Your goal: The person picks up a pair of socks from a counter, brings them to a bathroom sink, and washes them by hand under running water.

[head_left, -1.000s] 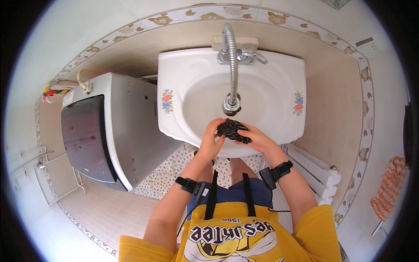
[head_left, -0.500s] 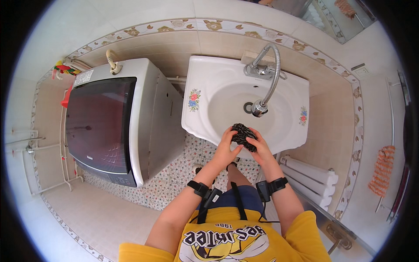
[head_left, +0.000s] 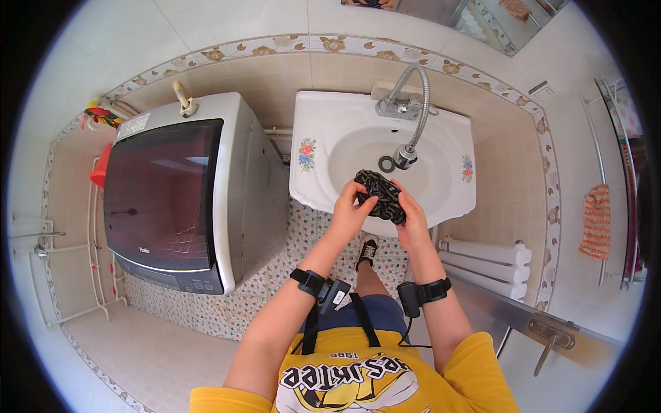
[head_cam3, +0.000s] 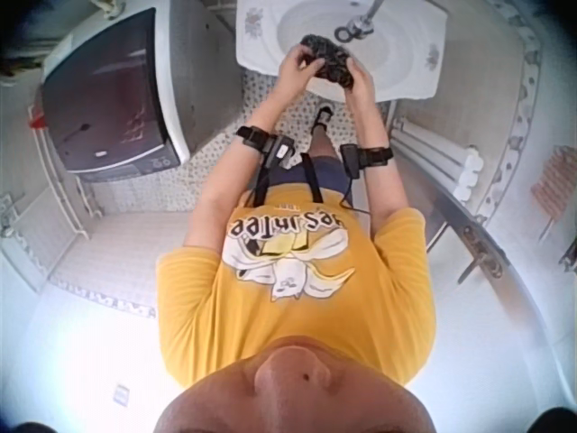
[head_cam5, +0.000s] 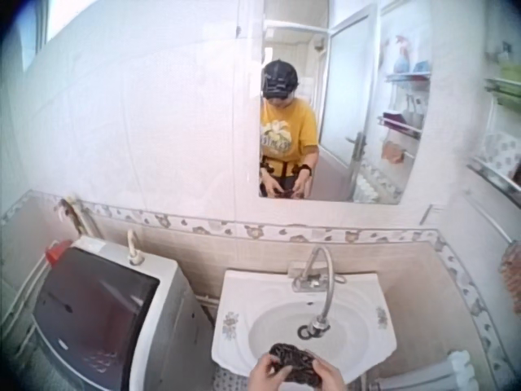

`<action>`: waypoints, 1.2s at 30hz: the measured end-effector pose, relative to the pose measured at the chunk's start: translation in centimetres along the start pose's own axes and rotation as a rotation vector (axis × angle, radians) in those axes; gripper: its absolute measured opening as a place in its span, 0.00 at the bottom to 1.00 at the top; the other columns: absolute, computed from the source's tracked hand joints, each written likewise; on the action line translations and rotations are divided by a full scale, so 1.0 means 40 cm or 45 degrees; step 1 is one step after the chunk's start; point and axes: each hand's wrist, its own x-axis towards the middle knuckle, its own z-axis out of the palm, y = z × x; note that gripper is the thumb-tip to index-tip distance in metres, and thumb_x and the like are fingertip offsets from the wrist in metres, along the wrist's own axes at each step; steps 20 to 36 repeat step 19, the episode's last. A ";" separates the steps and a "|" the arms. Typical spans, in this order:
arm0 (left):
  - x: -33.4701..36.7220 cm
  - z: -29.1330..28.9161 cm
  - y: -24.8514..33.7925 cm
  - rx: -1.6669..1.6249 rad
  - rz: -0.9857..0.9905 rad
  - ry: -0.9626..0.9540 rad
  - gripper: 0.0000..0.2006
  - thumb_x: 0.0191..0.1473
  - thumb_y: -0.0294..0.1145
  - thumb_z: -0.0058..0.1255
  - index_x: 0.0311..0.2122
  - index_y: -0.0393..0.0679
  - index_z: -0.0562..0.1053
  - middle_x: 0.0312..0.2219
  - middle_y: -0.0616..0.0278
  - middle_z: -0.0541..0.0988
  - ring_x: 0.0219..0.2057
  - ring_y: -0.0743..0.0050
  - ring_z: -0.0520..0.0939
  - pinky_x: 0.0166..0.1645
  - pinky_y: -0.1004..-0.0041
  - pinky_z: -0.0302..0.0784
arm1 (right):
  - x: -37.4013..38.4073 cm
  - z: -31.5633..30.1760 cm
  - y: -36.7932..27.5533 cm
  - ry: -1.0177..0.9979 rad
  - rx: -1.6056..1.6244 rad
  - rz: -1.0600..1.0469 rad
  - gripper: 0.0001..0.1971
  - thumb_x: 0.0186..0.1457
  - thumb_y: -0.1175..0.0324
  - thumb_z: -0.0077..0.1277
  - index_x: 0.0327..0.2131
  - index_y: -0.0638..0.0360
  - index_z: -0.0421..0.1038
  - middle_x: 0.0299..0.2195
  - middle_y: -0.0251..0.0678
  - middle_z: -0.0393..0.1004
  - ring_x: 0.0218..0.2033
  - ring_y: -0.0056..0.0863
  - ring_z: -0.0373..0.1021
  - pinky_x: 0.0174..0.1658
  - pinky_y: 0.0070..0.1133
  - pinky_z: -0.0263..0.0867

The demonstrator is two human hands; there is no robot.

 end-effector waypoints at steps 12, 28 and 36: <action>-0.120 -0.116 0.221 -0.186 0.212 -0.093 0.04 0.50 0.26 0.48 0.27 0.43 0.65 0.44 0.59 0.63 0.45 0.77 0.65 0.46 0.77 0.65 | -0.014 0.071 -0.102 -0.192 0.255 0.094 0.22 0.56 0.61 0.36 0.51 0.64 0.58 0.48 0.42 0.64 0.49 0.33 0.62 0.53 0.30 0.56; -0.306 -0.204 0.329 -0.040 0.207 0.227 0.17 0.43 0.30 0.58 0.27 0.48 0.57 0.44 0.62 0.59 0.50 0.70 0.60 0.48 0.72 0.66 | -0.044 0.302 -0.102 -0.513 -0.092 0.369 0.27 0.52 0.58 0.43 0.51 0.68 0.55 0.48 0.42 0.64 0.49 0.40 0.62 0.54 0.33 0.55; -0.306 -0.204 0.329 -0.040 0.207 0.227 0.17 0.43 0.30 0.58 0.27 0.48 0.57 0.44 0.62 0.59 0.50 0.70 0.60 0.48 0.72 0.66 | -0.044 0.302 -0.102 -0.513 -0.092 0.369 0.27 0.52 0.58 0.43 0.51 0.68 0.55 0.48 0.42 0.64 0.49 0.40 0.62 0.54 0.33 0.55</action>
